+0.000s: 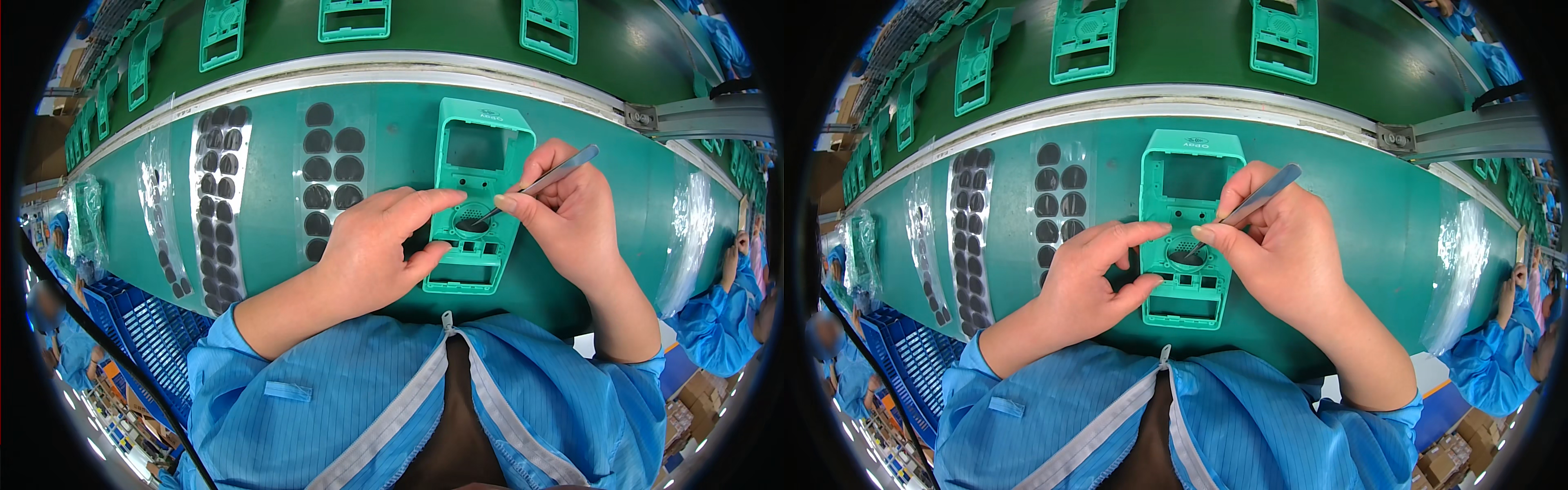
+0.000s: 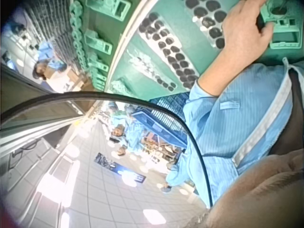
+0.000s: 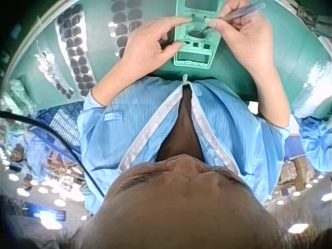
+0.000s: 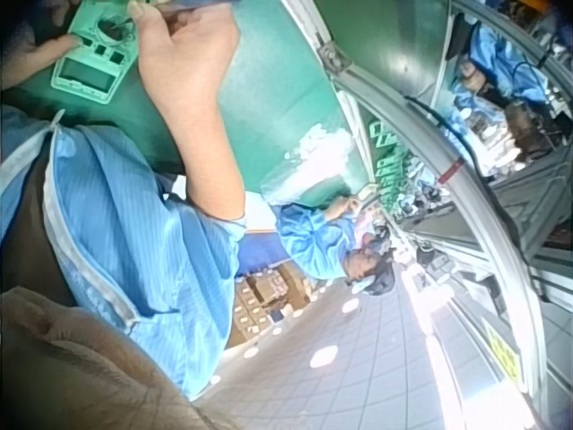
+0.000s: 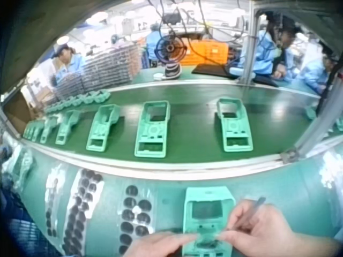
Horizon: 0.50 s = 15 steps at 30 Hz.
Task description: The recorder is seen at an assembly line, picking up a green plastic housing and using tweezers to place small black circular components into it.
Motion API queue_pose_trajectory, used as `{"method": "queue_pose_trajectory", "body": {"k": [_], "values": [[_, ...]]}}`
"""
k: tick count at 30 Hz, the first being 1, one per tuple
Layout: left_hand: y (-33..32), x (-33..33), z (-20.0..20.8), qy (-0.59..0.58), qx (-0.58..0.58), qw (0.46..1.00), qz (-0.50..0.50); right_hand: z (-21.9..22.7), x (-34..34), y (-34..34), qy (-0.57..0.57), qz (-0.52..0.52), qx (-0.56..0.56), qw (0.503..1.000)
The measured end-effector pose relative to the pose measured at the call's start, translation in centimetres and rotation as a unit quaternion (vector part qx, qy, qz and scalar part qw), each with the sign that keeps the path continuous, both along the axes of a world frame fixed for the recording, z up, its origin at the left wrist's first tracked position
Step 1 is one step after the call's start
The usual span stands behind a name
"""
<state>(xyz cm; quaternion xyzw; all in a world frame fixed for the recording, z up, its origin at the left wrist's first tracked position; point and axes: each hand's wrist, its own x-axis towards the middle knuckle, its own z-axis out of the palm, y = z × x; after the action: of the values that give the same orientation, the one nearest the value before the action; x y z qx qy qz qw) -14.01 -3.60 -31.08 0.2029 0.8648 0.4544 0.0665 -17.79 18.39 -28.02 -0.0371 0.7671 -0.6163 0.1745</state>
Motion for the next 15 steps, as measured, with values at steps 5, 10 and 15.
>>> {"method": "queue_pose_trajectory", "body": {"k": [5, 10, 15], "values": [[0.12, 0.00, 0.03, -0.001, 0.001, 1.000, -0.001, -0.01, 0.02, -0.04, 0.010, -0.001, 0.011, 1.000], [0.19, 0.18, -0.16, 0.035, 0.003, 0.999, 0.018, 0.14, 0.01, -0.12, 0.017, 0.001, 0.029, 0.999], [0.14, 0.29, 0.02, 0.073, -0.029, 0.997, -0.021, -0.27, 0.11, -0.06, 0.033, -0.001, 0.033, 0.999]]}}
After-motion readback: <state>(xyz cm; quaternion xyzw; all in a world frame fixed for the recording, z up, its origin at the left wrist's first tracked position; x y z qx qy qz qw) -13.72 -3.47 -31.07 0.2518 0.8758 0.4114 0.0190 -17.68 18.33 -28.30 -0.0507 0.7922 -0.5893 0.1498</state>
